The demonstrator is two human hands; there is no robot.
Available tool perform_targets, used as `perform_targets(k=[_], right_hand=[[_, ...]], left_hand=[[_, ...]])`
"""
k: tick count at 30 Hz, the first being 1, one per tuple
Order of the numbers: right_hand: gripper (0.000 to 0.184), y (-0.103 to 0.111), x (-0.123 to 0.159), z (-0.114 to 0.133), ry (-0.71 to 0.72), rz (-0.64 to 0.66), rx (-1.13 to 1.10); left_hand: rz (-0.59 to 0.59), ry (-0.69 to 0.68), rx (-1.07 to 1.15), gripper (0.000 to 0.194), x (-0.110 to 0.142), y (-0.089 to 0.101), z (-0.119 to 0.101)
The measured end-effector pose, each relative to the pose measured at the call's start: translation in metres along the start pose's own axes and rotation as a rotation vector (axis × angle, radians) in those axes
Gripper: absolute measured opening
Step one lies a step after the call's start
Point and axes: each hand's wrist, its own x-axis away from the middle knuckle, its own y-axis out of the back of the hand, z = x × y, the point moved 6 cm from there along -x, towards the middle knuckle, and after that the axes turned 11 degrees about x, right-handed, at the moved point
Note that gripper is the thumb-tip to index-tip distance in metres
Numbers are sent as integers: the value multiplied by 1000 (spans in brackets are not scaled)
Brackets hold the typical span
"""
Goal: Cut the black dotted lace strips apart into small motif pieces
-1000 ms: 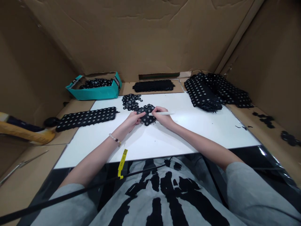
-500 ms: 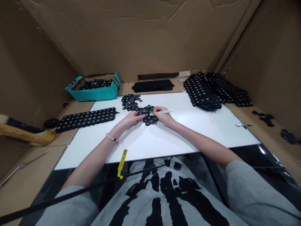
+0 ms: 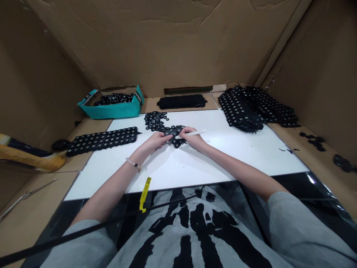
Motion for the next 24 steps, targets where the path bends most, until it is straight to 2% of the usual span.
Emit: perform_targets(k=[4,10,14,18,20,24], right_hand=[[13,-3,3,1,50,-55,113],[12,-10,3,0,117,-83,243],[12,-6,-5,-11,4,16,74],[14,4,-10,-16,-111,55,-167],[14,6,-11,-13,-107,36,-220],[16,5,-9,-4,-47,8,-260]], left_hand=[[-3,-1,21,43,-1,1,2],[74,32,22,47,0,-3,0],[98,27,67,42,3,-4,-4],[4,-19,94,34,3,-1,-7],[5,-21,116,34,3,-3,-6],[94,-2,112,37,4,-10,-1]])
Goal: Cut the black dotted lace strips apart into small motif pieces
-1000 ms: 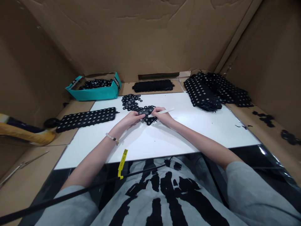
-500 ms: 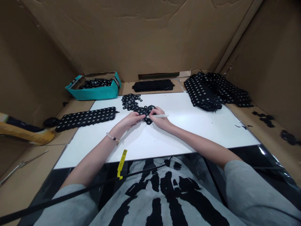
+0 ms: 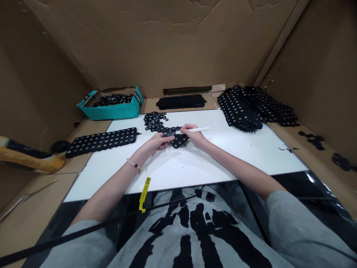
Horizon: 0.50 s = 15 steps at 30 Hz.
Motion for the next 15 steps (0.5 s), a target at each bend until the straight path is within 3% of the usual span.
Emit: perform_targets(k=[5,11,15], right_hand=[[16,-2,3,3,-23,-10,-25],[15,-6,2,-10,-203,55,-227],[16,-9,2,-13,-208,60,-275]], left_hand=[[-13,-26,43,40,-2,0,1],[-146,-87,259,35,-4,5,-2],[-202,-82,259,32,-3,5,-3]])
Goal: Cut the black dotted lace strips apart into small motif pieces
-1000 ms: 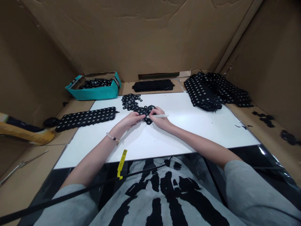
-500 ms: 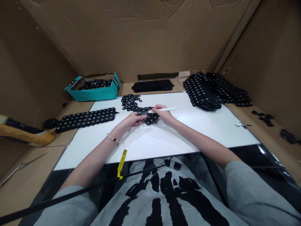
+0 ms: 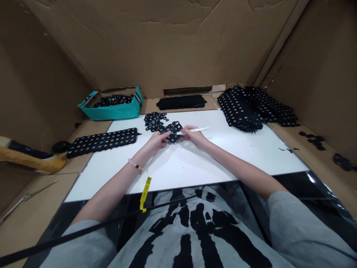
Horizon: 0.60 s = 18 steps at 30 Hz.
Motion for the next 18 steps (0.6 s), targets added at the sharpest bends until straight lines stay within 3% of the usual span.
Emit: perform_targets(k=[3,10,18], right_hand=[[15,0,1,4,45,-18,28],[10,1,0,7,116,-44,158],[10,3,1,4,213,-57,368]], left_hand=[[-20,-3,-14,36,1,2,-1],[86,-8,-117,41,-4,4,5],[2,-142,-353,36,3,2,-5]])
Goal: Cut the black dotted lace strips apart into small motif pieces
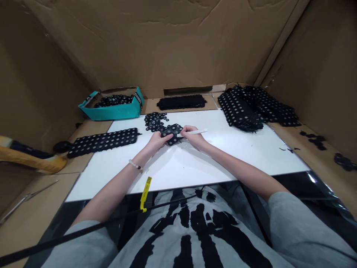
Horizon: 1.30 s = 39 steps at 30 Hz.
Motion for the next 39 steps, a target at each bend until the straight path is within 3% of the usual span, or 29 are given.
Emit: perform_targets(k=[6,12,18,21,24,29,32,35,39], right_hand=[[12,-2,4,3,-22,15,19],[12,-5,10,10,30,-32,143],[12,-7,17,19,159,-68,244],[12,-7,11,13,136,-65,227],[12,-5,3,4,28,-39,55],[23,-1,2,0,-163,-40,-404],[25,-10,7,2,-226,57,-493],[25,-20,10,3,-239,150,-536],[25,-23,10,2,-241,162,-629]], left_hand=[[-13,-36,-53,35,-2,2,2],[61,54,188,37,-5,-2,8],[104,137,208,49,-1,-4,8],[90,201,235,50,3,-4,7],[38,222,320,44,4,-2,4],[-72,179,663,33,1,0,-4],[-133,183,756,33,1,0,-2],[-68,170,729,31,2,-5,-3],[-2,124,665,36,3,-9,-3]])
